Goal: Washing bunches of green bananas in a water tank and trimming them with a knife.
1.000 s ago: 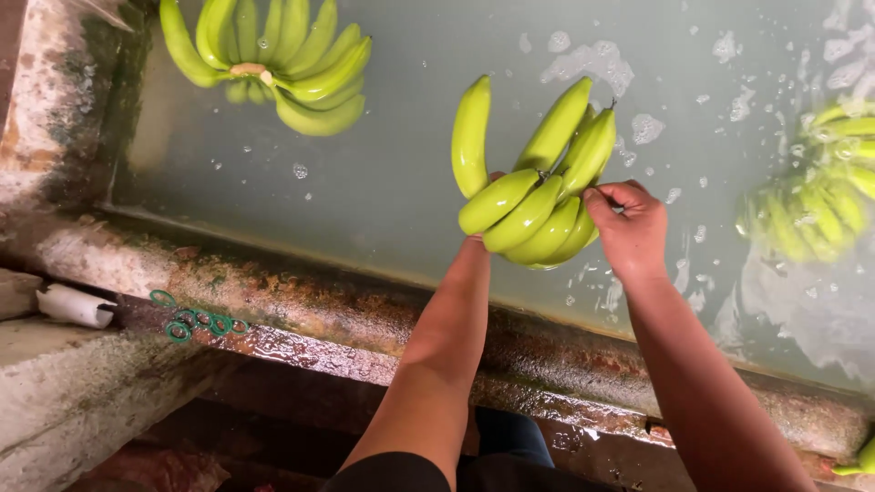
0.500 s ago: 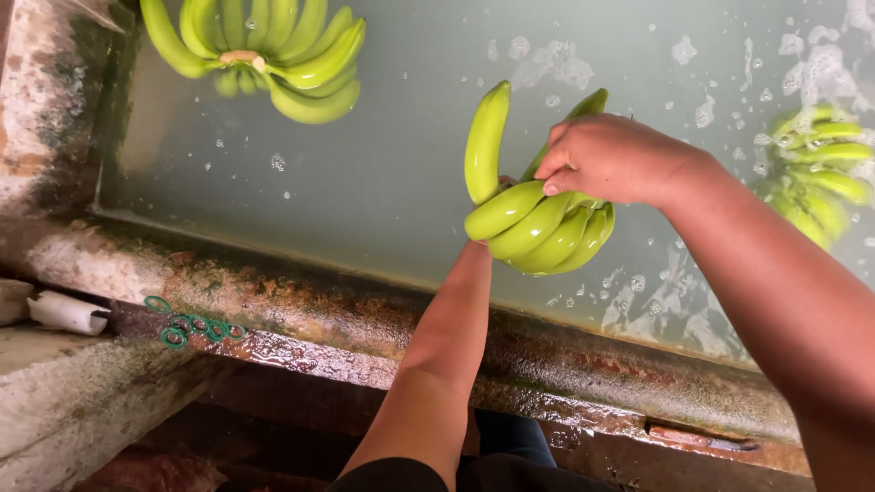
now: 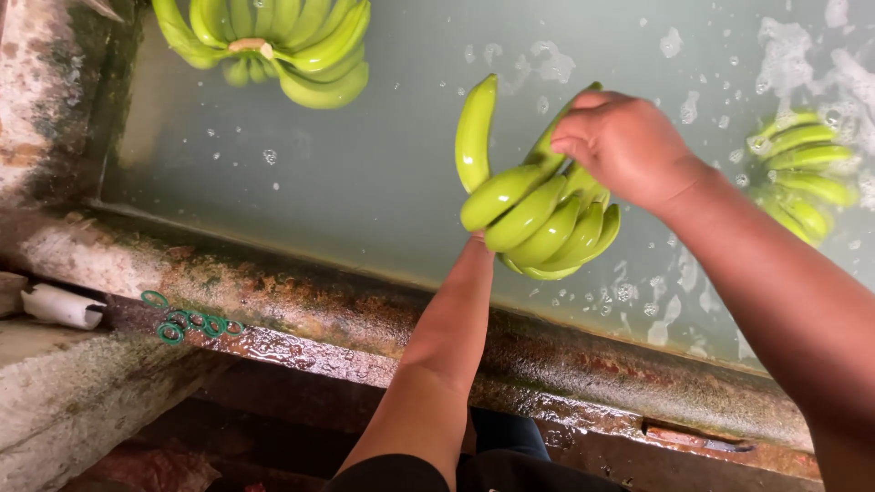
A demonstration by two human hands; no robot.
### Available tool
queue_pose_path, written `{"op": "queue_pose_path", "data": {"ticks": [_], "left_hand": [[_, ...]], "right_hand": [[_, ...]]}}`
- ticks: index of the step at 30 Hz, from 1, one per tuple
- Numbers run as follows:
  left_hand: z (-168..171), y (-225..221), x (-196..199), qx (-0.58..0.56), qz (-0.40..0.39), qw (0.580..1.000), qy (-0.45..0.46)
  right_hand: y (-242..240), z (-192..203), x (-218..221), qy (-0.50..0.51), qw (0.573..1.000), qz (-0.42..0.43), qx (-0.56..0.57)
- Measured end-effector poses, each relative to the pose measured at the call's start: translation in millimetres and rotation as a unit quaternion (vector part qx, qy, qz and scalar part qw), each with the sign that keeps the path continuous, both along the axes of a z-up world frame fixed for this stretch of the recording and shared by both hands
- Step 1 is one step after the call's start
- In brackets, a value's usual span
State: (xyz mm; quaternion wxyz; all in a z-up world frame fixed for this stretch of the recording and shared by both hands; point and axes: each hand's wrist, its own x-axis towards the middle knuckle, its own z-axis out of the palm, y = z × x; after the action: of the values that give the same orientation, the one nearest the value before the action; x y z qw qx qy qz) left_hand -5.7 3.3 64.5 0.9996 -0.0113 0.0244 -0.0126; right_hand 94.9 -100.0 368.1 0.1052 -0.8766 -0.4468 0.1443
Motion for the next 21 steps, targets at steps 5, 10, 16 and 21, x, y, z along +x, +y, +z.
{"op": "queue_pose_path", "data": {"ticks": [5,10,16,21], "left_hand": [[-19.0,2.7,-39.6,0.002,-0.002,1.000,0.017],[-20.1,1.5,-60.2,0.006,-0.002,1.000,0.031],[-19.5,2.7,-67.1,0.009,-0.003,0.999,0.045],[-15.8,13.1,-71.6,0.010,0.000,0.998,0.064]], "right_hand": [[-7.9,1.0,-0.9,0.044,0.997,0.053,0.041],[-8.4,-30.4,-11.1,-0.151,0.984,0.097,-0.020],[-24.7,-41.1,7.9,-0.089,0.985,0.034,0.141],[-45.5,-15.1,49.8,0.090,0.960,-0.182,0.193]]}}
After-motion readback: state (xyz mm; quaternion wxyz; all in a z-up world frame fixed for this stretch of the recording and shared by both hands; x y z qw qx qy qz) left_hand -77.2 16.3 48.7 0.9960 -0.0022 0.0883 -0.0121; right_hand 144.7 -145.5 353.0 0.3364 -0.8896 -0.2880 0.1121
